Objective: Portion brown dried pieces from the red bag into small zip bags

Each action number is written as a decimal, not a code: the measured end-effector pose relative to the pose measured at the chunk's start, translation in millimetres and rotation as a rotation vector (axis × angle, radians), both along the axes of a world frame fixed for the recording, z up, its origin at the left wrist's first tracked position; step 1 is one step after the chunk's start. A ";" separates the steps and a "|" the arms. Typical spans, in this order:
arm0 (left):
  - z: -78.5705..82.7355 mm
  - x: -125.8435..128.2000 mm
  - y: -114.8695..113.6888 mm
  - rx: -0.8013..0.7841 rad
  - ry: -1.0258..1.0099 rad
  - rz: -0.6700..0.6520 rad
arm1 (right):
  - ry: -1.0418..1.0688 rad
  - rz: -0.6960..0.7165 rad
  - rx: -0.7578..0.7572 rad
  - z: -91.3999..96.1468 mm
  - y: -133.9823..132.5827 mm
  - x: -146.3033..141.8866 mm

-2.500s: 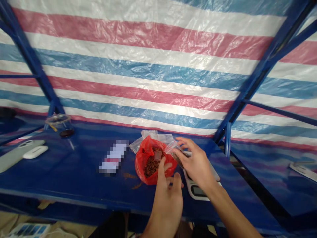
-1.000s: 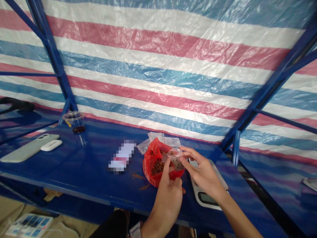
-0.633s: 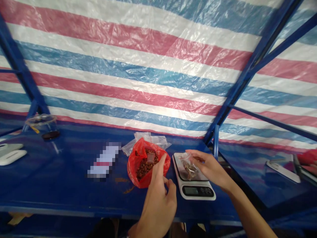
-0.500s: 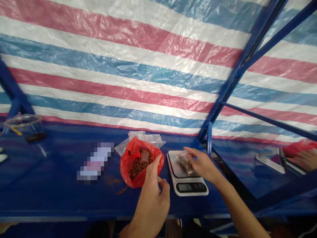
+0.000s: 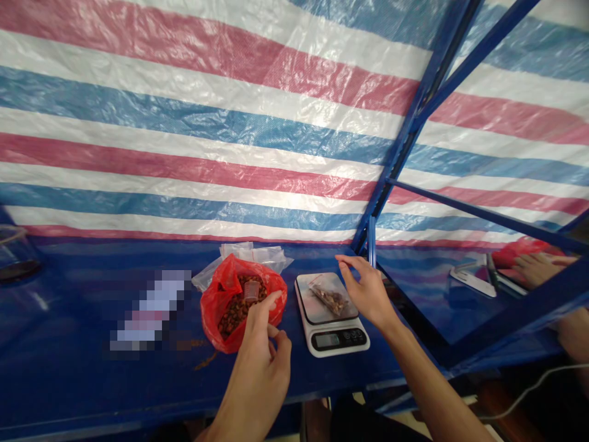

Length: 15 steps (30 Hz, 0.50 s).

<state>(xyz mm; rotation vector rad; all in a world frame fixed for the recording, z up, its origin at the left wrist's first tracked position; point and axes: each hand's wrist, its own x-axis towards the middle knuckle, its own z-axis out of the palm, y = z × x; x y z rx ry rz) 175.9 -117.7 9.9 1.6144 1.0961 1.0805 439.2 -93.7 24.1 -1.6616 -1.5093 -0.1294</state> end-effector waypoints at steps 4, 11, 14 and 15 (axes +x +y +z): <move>-3.3 -0.5 1.6 0.008 0.008 0.013 | -0.025 -0.014 -0.032 3.0 -3.1 -7.6; -3.4 -0.5 1.2 0.035 0.009 0.006 | -0.170 -0.058 -0.195 0.5 -7.8 -21.1; -3.5 -0.5 1.6 0.057 -0.001 0.005 | -0.209 -0.063 -0.258 0.0 -8.8 -26.5; -3.4 -0.5 1.8 0.058 -0.002 0.005 | -0.215 -0.066 -0.273 0.1 -9.0 -27.9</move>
